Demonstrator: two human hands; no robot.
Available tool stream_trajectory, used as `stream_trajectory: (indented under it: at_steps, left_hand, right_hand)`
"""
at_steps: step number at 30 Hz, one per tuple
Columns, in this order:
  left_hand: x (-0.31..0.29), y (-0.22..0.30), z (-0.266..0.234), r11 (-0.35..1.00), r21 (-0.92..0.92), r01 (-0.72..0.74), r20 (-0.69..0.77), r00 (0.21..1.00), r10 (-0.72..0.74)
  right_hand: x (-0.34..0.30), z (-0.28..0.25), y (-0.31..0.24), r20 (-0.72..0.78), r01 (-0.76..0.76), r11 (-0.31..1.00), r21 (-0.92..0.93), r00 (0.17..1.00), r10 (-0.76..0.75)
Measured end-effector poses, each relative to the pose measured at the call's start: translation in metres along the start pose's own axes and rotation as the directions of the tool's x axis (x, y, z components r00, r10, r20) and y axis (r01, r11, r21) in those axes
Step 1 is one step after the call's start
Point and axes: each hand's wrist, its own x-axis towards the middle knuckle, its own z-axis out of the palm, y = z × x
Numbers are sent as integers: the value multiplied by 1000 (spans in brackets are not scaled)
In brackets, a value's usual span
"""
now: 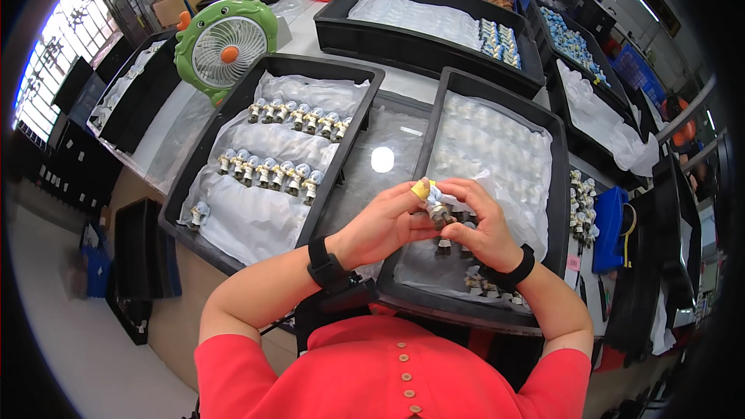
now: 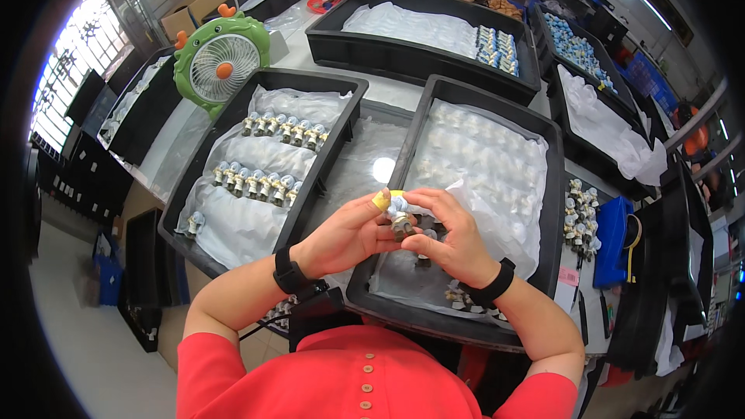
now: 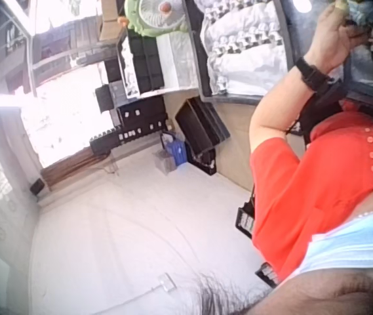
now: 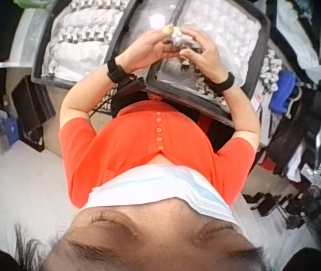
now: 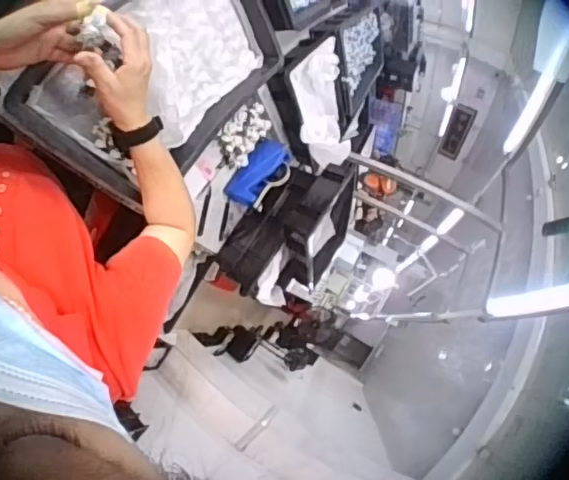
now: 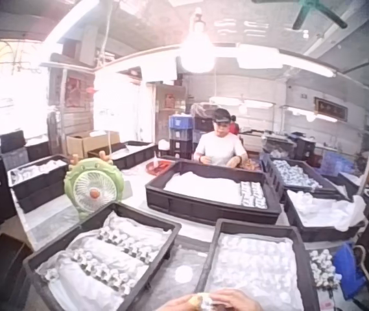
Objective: The person assembles small, white, cylindrical objects with yellow and blue details by hand. They pick up the components from black trays lined with white paper, fit the parts together, and place the finished items back into the trays. The process is repetitive, involving picking, assembling, and placing the small figures.
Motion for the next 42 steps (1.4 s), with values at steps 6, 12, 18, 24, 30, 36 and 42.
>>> stream_trajectory:
  at_steps: [6, 12, 18, 24, 30, 36, 42]
  left_hand:
    - [-4, 17, 11, 986, -15, -168, -141, 976, 164]
    - [-77, 111, 24, 839, 513, -180, -198, 927, 319]
    - [-165, 162, -60, -155, 719, 678, -571, 702, 426]
    - [-205, 162, -155, -460, 540, 705, -702, 678, 216]
    - [-189, 156, -163, -590, 477, 652, -778, 625, 62]
    - [-189, 146, -183, -666, 427, 612, -773, 629, 82]
    - [-186, 145, -166, -661, 348, 665, -734, 632, 249]
  right_hand:
    - [-1, -4, -11, -21, -12, 997, -71, 1000, 10]
    - [-3, -9, -14, -40, -25, 999, -43, 999, 23]
    - [0, -9, -19, -72, -2, 999, -52, 997, -2]
    - [0, -14, -22, -91, -19, 999, -49, 996, 14]
    - [-1, -16, -19, -127, -12, 999, -46, 992, 6]
    - [0, -16, -20, -132, -6, 999, -43, 991, 0]
    - [1, -16, -21, -133, -15, 999, -40, 991, 9]
